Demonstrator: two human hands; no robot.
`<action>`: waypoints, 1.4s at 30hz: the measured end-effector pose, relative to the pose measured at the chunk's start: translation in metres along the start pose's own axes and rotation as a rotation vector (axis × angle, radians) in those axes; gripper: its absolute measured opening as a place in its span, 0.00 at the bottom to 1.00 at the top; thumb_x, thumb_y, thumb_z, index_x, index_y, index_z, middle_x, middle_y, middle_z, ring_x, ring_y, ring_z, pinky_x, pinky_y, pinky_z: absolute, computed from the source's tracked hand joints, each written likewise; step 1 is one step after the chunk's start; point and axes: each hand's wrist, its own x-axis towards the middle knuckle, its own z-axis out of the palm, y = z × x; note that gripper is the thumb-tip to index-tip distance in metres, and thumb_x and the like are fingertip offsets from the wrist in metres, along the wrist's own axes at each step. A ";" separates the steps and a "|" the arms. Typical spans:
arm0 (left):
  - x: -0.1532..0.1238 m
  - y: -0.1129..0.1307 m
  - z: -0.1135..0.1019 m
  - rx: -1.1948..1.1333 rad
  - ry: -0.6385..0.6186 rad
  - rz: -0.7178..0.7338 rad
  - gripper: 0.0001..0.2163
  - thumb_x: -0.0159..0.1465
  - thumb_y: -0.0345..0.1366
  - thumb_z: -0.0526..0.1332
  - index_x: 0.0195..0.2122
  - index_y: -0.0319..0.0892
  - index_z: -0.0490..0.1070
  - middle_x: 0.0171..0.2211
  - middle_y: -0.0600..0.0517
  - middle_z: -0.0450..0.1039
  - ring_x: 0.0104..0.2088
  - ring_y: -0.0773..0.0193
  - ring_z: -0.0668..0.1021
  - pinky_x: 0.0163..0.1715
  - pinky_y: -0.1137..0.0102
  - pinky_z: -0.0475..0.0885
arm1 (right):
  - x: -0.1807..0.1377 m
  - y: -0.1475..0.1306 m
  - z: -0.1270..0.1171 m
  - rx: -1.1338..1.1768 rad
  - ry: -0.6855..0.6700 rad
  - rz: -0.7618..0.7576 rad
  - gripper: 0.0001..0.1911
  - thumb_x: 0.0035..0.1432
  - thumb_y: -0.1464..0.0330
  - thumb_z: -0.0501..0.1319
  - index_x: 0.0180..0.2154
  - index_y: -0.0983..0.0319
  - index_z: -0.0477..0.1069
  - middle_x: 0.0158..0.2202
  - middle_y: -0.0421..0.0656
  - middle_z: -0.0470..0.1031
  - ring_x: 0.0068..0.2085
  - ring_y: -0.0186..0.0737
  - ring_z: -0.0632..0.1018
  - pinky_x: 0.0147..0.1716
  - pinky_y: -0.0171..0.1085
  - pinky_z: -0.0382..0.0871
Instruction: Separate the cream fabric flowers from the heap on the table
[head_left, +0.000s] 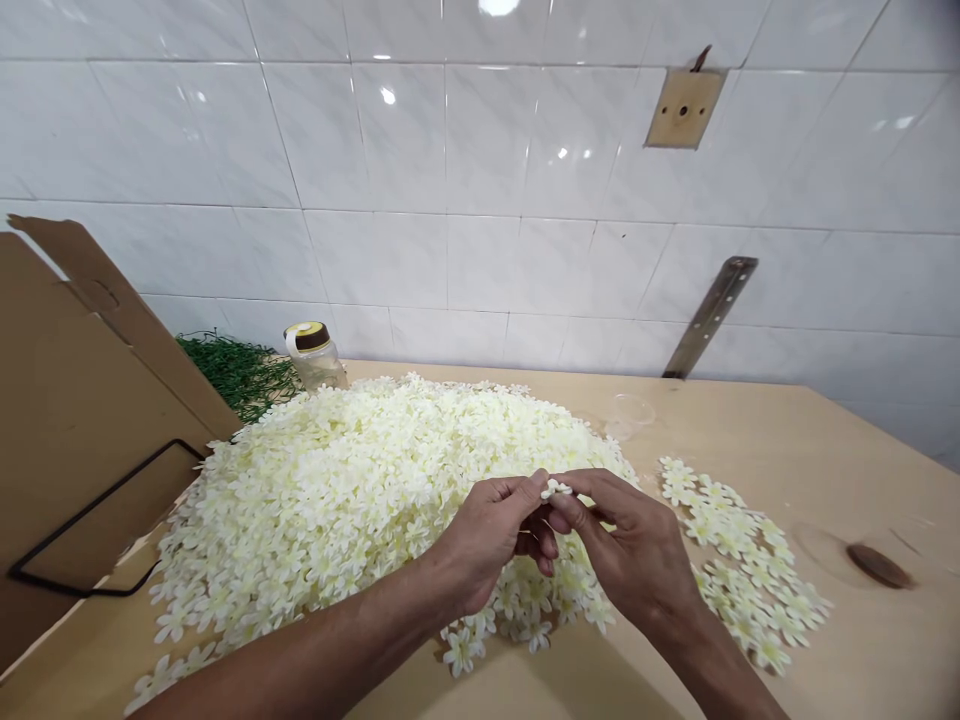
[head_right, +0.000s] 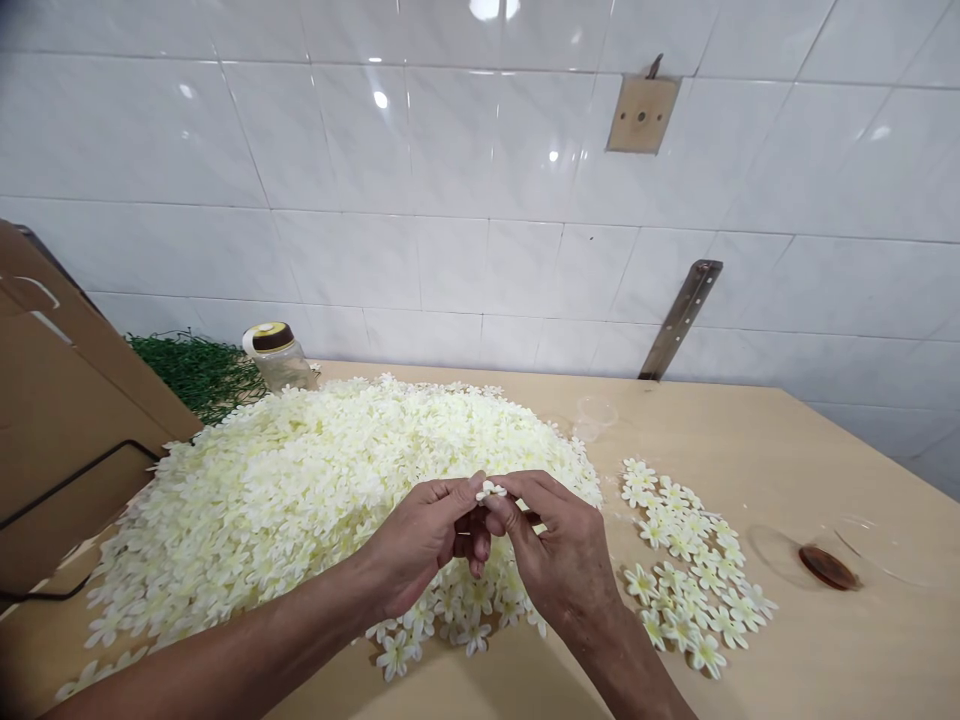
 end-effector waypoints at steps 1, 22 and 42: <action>0.000 0.000 0.000 -0.032 -0.010 -0.013 0.21 0.61 0.52 0.63 0.30 0.34 0.74 0.29 0.46 0.72 0.24 0.66 0.72 0.22 0.69 0.69 | 0.000 0.001 0.000 -0.005 0.020 -0.010 0.08 0.64 0.70 0.62 0.41 0.57 0.79 0.36 0.42 0.79 0.34 0.37 0.80 0.33 0.34 0.78; 0.005 0.006 -0.010 0.023 0.080 0.028 0.18 0.62 0.50 0.63 0.27 0.38 0.68 0.21 0.55 0.64 0.17 0.75 0.62 0.17 0.75 0.54 | -0.004 -0.004 0.006 0.211 0.040 0.123 0.15 0.64 0.66 0.62 0.52 0.57 0.73 0.44 0.46 0.75 0.40 0.41 0.78 0.29 0.37 0.81; -0.004 -0.005 -0.001 0.370 0.065 0.254 0.17 0.66 0.50 0.58 0.37 0.39 0.71 0.26 0.51 0.72 0.25 0.65 0.76 0.27 0.69 0.74 | -0.003 -0.002 0.000 0.280 0.034 0.384 0.15 0.58 0.58 0.66 0.42 0.62 0.74 0.34 0.45 0.78 0.28 0.39 0.80 0.27 0.37 0.78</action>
